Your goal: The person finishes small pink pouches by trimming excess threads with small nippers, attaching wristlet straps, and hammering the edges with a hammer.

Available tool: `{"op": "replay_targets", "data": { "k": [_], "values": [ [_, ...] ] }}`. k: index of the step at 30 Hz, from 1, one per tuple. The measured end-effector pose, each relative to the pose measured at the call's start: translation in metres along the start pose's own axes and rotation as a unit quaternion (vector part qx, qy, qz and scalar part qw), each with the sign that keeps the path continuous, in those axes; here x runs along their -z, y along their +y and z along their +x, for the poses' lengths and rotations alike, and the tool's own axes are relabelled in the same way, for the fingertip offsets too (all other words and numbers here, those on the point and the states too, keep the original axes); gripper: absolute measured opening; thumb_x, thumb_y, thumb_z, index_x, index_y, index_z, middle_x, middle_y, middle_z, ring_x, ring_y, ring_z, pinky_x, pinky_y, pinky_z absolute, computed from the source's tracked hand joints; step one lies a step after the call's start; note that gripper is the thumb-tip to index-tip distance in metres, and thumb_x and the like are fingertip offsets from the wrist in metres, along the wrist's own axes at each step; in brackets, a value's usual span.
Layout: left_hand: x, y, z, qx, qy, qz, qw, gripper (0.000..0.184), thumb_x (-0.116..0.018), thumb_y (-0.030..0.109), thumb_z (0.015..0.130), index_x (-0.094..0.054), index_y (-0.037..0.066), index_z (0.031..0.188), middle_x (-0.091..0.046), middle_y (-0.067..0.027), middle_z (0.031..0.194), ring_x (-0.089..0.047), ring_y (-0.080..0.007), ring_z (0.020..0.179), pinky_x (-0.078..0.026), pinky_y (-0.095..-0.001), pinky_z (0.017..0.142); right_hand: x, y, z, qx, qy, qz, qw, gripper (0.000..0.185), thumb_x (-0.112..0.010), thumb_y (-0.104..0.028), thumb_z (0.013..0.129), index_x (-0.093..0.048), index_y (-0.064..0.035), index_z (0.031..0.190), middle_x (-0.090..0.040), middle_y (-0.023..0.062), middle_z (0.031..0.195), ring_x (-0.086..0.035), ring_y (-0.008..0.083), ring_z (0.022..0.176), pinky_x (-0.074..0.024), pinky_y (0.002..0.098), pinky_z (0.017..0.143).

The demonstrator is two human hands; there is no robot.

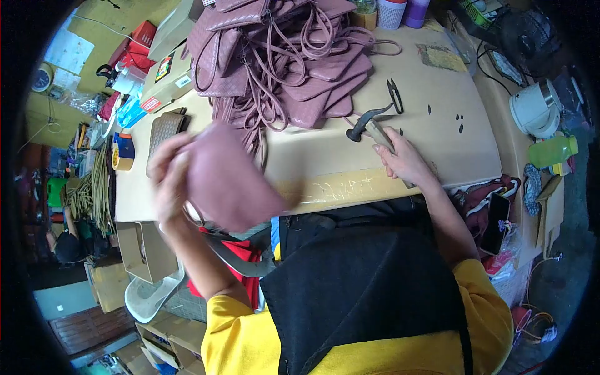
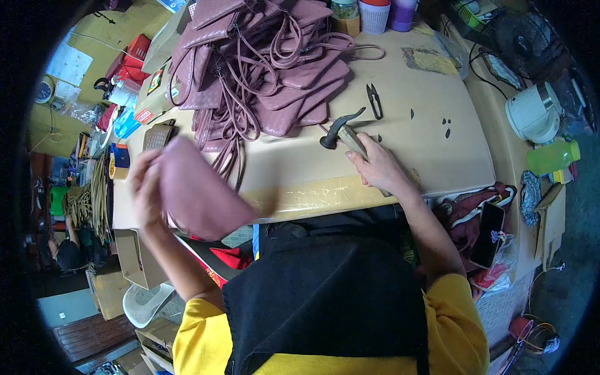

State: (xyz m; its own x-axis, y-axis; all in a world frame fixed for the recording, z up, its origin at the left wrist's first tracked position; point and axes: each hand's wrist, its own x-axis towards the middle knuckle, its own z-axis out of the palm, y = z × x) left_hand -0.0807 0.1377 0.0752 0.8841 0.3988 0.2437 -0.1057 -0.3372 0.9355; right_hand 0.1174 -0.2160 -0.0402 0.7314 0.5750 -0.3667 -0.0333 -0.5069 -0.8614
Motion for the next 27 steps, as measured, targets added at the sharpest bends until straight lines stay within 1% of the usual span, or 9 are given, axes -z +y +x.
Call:
{"op": "replay_targets", "data": {
  "k": [2, 3, 5, 6, 8, 15, 20, 22, 27],
  "values": [
    [-0.061, -0.029, 0.016, 0.108, -0.037, -0.072, 0.991, 0.031, -0.058, 0.006, 0.085, -0.059, -0.002, 0.115, -0.061, -0.01, 0.112, -0.056, -0.0157, 0.101, -0.042, -0.0265, 0.09, -0.005, 0.0, -0.004, 0.033, 0.042, -0.08, 0.995, 0.03, -0.053, -0.022, 0.091, -0.044, -0.0029, 0.113, -0.058, 0.0165, 0.076, -0.058, 0.0251, 0.054, -0.048, 0.04, 0.057],
    [-0.09, -0.055, 0.02, 0.098, -0.08, -0.031, 0.992, 0.029, -0.057, 0.009, 0.088, -0.06, 0.0, 0.115, -0.061, -0.0098, 0.113, -0.056, -0.0166, 0.103, -0.042, -0.0273, 0.092, -0.005, 0.002, -0.004, 0.032, 0.044, -0.079, 0.995, 0.03, -0.053, -0.022, 0.091, -0.044, -0.0029, 0.113, -0.058, 0.0165, 0.076, -0.058, 0.0251, 0.054, -0.048, 0.04, 0.057],
    [-0.13, -0.09, 0.011, 0.009, -0.128, 0.176, 0.976, 0.034, -0.056, 0.005, 0.084, -0.062, 0.008, 0.117, -0.059, -0.016, 0.113, -0.055, -0.0272, 0.103, -0.041, -0.0353, 0.094, -0.004, 0.007, -0.004, 0.109, 0.093, -0.235, 0.961, 0.034, -0.051, -0.022, 0.091, -0.042, -0.004, 0.119, -0.059, 0.0253, 0.09, -0.06, 0.0412, 0.076, -0.0456, 0.0498, 0.072],
    [-0.143, -0.092, 0.002, -0.032, -0.127, 0.304, 0.943, 0.039, -0.056, 0.002, 0.081, -0.062, 0.011, 0.118, -0.057, -0.0176, 0.116, -0.054, -0.0316, 0.105, -0.04, -0.0394, 0.095, -0.004, 0.002, -0.008, 0.11, 0.094, -0.236, 0.961, 0.034, -0.051, -0.022, 0.091, -0.042, -0.004, 0.119, -0.059, 0.0253, 0.09, -0.06, 0.0412, 0.076, -0.0456, 0.0498, 0.072],
    [-0.16, -0.094, -0.017, -0.147, -0.028, 0.44, 0.885, 0.048, -0.051, -0.003, 0.079, -0.059, 0.015, 0.122, -0.053, -0.0172, 0.117, -0.05, -0.0366, 0.107, -0.039, -0.0439, 0.094, -0.001, -0.014, -0.023, 0.07, 0.05, -0.313, 0.946, 0.037, -0.05, -0.022, 0.091, -0.039, -0.0056, 0.123, -0.059, 0.0291, 0.093, -0.055, 0.0483, 0.091, -0.0419, 0.0547, 0.076],
    [-0.161, -0.078, -0.052, -0.091, -0.099, 0.479, 0.867, 0.046, -0.059, 0.023, 0.081, -0.055, 0.02, 0.127, -0.049, -0.0129, 0.121, -0.046, -0.0323, 0.107, -0.035, -0.0449, 0.086, -0.018, -0.03, -0.02, 0.16, 0.052, -0.227, 0.959, 0.041, -0.051, -0.02, 0.091, -0.037, -0.0048, 0.126, -0.058, 0.0299, 0.099, -0.055, 0.0474, 0.092, -0.0429, 0.0538, 0.078],
    [-0.162, -0.084, -0.057, -0.054, -0.065, 0.504, 0.86, 0.054, -0.059, 0.024, 0.082, -0.046, 0.022, 0.134, -0.047, -0.013, 0.123, -0.044, -0.0332, 0.11, -0.033, -0.0469, 0.092, -0.029, -0.051, -0.001, 0.176, -0.029, -0.28, 0.943, 0.042, -0.052, -0.02, 0.09, -0.037, -0.0031, 0.126, -0.055, 0.0284, 0.108, -0.054, 0.0463, 0.096, -0.0436, 0.0514, 0.078],
    [-0.163, -0.083, -0.057, -0.048, -0.071, 0.471, 0.878, 0.054, -0.06, 0.024, 0.081, -0.046, 0.02, 0.133, -0.047, -0.0131, 0.122, -0.044, -0.0332, 0.11, -0.033, -0.0473, 0.092, -0.036, -0.059, 0.005, 0.262, 0.004, -0.203, 0.944, 0.041, -0.051, -0.019, 0.09, -0.037, -0.003, 0.125, -0.057, 0.0285, 0.101, -0.056, 0.0464, 0.091, -0.044, 0.0511, 0.078],
    [-0.16, -0.084, -0.057, -0.041, -0.067, 0.46, 0.885, 0.054, -0.061, 0.023, 0.08, -0.046, 0.019, 0.132, -0.047, -0.0129, 0.122, -0.044, -0.0329, 0.11, -0.033, -0.0471, 0.092, -0.043, -0.053, 0.025, 0.209, -0.014, -0.302, 0.93, 0.036, -0.05, -0.019, 0.09, -0.038, -0.0029, 0.121, -0.06, 0.0273, 0.086, -0.058, 0.0466, 0.084, -0.044, 0.0519, 0.074]
  ]
}}
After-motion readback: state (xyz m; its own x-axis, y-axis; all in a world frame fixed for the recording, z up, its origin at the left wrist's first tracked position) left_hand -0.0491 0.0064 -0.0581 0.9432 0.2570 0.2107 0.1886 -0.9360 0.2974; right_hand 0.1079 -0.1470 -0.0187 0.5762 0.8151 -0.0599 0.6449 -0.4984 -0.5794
